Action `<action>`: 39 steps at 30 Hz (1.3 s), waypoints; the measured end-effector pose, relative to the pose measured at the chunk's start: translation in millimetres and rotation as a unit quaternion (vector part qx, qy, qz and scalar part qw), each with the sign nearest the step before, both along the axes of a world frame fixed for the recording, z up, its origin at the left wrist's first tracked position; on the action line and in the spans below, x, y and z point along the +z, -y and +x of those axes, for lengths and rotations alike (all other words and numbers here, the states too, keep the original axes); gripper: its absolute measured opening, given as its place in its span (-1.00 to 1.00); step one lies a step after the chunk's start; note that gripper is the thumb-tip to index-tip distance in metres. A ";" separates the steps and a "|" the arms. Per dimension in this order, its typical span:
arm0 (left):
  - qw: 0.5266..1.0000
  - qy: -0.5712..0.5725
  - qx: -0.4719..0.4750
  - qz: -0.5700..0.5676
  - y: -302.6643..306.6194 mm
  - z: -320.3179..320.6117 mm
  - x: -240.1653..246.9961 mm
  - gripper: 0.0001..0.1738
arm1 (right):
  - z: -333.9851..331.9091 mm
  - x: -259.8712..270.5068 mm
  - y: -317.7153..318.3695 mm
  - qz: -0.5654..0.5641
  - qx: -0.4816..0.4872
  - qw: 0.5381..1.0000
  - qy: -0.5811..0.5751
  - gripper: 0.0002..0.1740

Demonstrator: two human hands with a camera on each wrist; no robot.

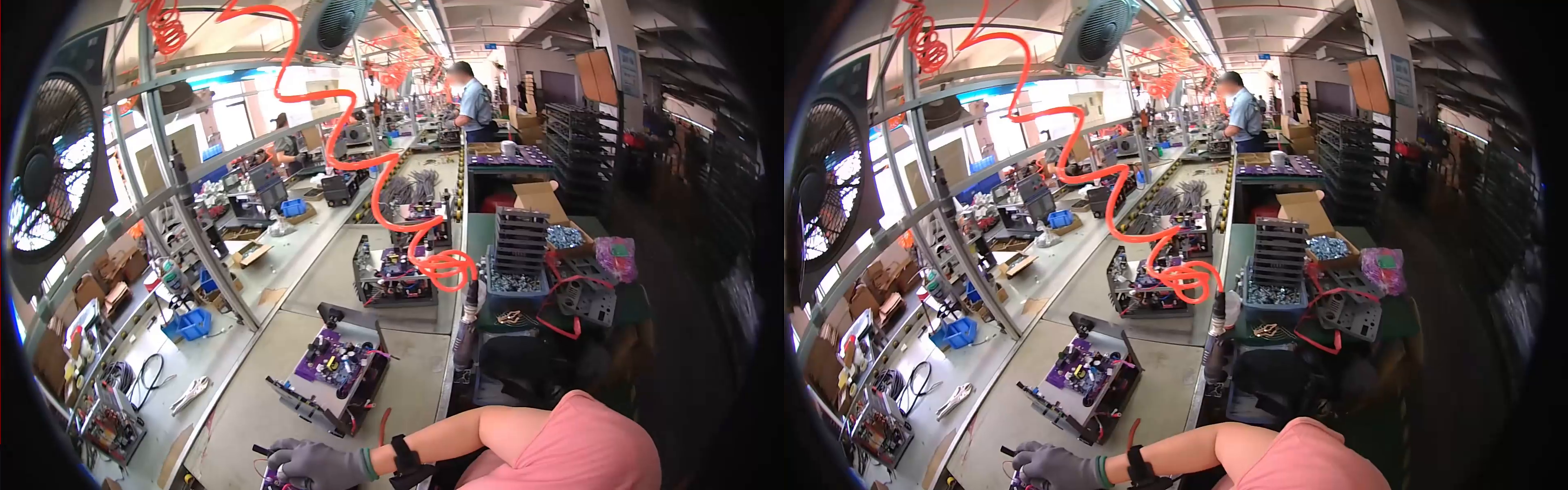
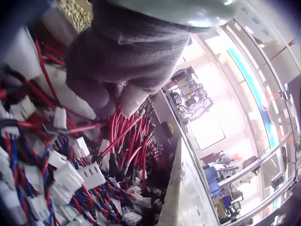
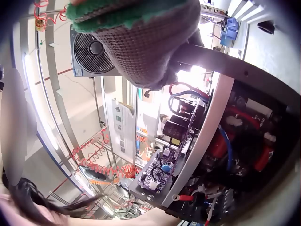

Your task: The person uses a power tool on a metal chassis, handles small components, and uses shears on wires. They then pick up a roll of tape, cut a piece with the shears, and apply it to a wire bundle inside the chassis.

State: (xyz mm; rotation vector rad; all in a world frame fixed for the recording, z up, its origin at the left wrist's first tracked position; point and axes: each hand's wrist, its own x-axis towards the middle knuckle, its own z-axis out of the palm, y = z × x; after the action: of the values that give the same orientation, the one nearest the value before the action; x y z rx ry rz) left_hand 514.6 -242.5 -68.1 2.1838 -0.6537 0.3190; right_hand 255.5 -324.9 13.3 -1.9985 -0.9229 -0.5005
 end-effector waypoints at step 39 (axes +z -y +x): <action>0.908 -0.180 0.369 -0.076 -369.3 -318.9 -45.3 -0.69 | 14.0 -5.4 11.0 -0.014 0.045 0.998 0.052 -0.73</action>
State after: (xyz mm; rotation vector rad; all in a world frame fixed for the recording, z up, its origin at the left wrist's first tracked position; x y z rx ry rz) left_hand 195.7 126.9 -113.4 2.1769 0.4169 0.3208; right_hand 269.6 -335.9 7.9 -1.9620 -1.0838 -0.5469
